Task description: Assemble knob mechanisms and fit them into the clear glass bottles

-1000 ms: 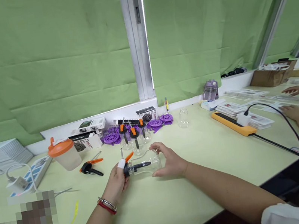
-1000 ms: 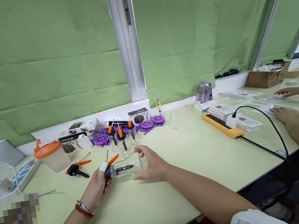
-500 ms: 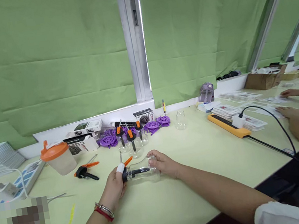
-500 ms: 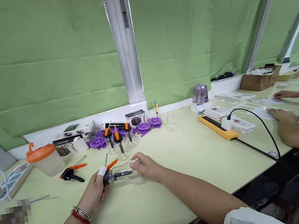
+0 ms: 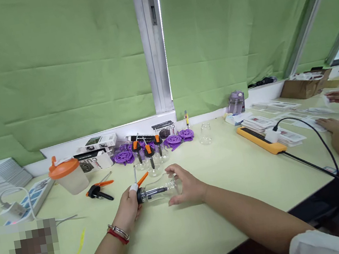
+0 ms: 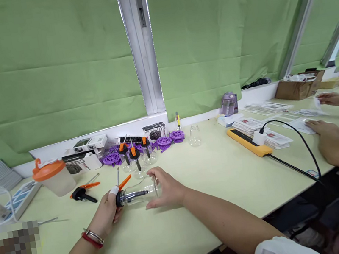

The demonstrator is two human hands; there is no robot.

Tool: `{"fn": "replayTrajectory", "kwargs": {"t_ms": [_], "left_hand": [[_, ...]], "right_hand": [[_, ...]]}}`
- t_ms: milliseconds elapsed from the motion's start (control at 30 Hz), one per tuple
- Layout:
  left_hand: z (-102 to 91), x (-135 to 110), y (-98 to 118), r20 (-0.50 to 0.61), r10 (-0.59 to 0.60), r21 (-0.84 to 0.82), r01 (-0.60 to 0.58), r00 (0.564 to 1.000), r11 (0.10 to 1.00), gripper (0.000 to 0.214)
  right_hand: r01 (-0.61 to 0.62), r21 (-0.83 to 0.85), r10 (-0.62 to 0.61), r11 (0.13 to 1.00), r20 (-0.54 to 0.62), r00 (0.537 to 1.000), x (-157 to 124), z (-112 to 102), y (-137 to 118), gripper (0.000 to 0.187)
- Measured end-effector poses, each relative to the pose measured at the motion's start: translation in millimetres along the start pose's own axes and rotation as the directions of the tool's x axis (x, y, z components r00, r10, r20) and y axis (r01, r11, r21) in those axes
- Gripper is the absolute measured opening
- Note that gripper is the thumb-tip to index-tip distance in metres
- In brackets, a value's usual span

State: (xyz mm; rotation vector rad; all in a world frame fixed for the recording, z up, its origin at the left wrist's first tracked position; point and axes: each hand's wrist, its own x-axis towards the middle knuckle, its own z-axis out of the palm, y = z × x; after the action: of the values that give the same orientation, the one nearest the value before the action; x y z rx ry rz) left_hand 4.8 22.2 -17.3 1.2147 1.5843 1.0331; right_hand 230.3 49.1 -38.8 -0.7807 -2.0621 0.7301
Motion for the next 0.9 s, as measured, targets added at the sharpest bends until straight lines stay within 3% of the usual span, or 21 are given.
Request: {"fn": "replayTrajectory", "kwargs": {"t_ms": [133, 400, 500, 700, 900], "left_hand": [[-2.2, 1.8, -1.6, 0.046, -0.067, -0.066, 0.07, 0.997, 0.995, 0.031], [-3.2, 3.4, -2.4, 0.051, -0.078, -0.055, 0.081, 0.996, 0.995, 0.031], [-4.4, 3.5, -2.4, 0.065, -0.106, -0.081, 0.111, 0.992, 0.991, 0.032], [-2.8, 1.5, -2.1, 0.089, -0.112, -0.1, 0.121, 0.99, 0.988, 0.031], [2.2, -5.5, 4.6, 0.026, -0.121, -0.082, 0.122, 0.992, 0.989, 0.031]], "right_hand": [[0.277, -0.268, -0.284, 0.923, 0.014, 0.959, -0.2, -0.6, 0.1, 0.091], [0.41, -0.431, -0.446, 0.803, 0.02, 0.895, -1.4, 1.8, 0.2, 0.077], [0.439, -0.456, -0.477, 0.774, 0.037, 0.878, -1.6, 2.5, -0.3, 0.071], [0.427, -0.445, -0.463, 0.787, 0.029, 0.886, -2.9, 4.3, 3.1, 0.077], [0.385, -0.386, -0.421, 0.838, -0.009, 0.907, -5.1, 6.4, 5.3, 0.082]]}}
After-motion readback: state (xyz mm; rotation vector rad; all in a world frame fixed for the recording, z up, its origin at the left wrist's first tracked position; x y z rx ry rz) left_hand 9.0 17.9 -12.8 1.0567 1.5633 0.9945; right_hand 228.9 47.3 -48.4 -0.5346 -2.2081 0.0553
